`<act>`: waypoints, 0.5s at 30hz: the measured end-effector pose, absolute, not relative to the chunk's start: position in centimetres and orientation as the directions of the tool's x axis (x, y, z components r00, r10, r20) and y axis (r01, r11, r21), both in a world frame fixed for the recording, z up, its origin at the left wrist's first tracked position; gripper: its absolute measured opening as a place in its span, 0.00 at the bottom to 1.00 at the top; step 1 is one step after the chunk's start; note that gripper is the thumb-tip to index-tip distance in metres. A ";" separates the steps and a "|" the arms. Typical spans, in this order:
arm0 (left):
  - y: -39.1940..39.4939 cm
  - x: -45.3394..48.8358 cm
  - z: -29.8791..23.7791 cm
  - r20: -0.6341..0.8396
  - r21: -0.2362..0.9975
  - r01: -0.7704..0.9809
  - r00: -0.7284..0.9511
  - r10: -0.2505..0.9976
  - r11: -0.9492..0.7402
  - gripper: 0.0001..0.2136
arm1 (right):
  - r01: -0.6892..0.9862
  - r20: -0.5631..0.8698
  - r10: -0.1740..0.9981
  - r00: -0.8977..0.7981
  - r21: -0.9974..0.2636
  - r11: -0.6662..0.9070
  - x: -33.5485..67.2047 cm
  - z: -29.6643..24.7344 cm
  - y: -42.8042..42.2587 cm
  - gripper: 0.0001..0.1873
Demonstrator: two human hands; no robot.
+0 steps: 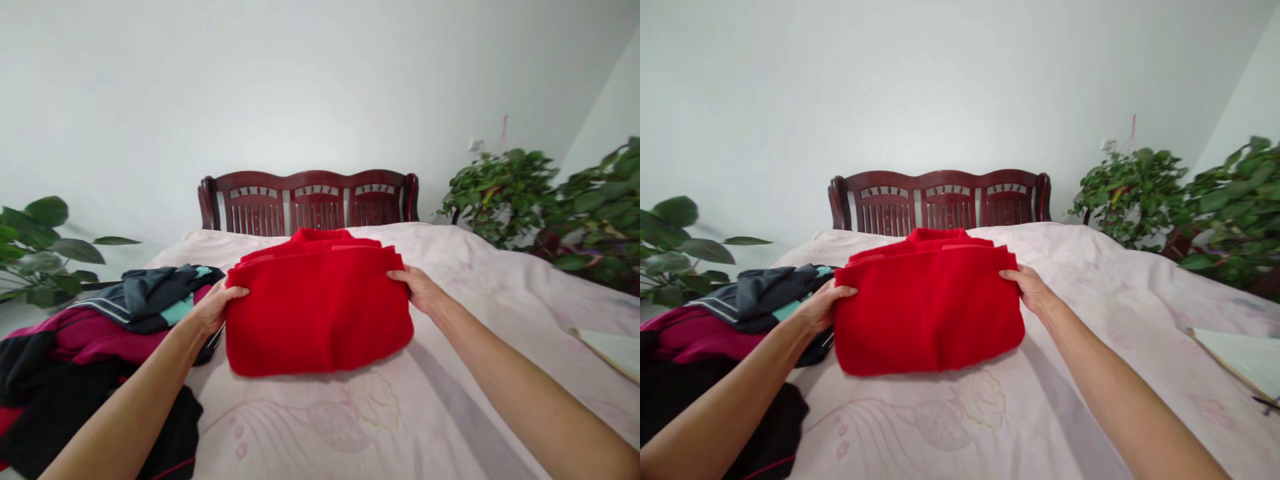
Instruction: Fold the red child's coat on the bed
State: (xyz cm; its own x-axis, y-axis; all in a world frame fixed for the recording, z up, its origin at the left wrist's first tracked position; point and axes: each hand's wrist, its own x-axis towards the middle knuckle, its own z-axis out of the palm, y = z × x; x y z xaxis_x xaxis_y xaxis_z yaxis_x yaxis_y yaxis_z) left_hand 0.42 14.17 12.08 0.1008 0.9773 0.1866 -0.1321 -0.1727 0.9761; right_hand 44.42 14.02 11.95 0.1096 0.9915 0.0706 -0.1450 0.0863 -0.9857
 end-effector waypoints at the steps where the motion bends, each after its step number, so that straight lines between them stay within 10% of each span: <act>1: 13.8 0.4 13.1 0.261 0.962 -0.119 0.123 0.957 -0.247 0.24 | -0.125 0.199 0.973 0.118 -0.969 0.213 44.8 13.1 13.4 0.22; 6: 11.0 0.2 12.3 0.536 0.739 0.297 0.286 0.794 -0.605 0.16 | 0.186 0.490 0.853 0.181 -0.869 0.459 46.7 12.5 8.8 0.17; 10: 9.0 0.0 5.0 0.482 0.492 0.521 0.504 0.716 -0.698 0.12 | 0.433 0.422 0.904 0.072 -0.829 0.353 47.4 4.0 4.6 0.11; 15: 8.7 -1.0 2.4 0.353 0.470 0.585 0.561 0.749 -0.661 0.19 | 0.485 0.289 0.957 0.030 -0.841 0.239 49.4 -0.9 2.6 0.21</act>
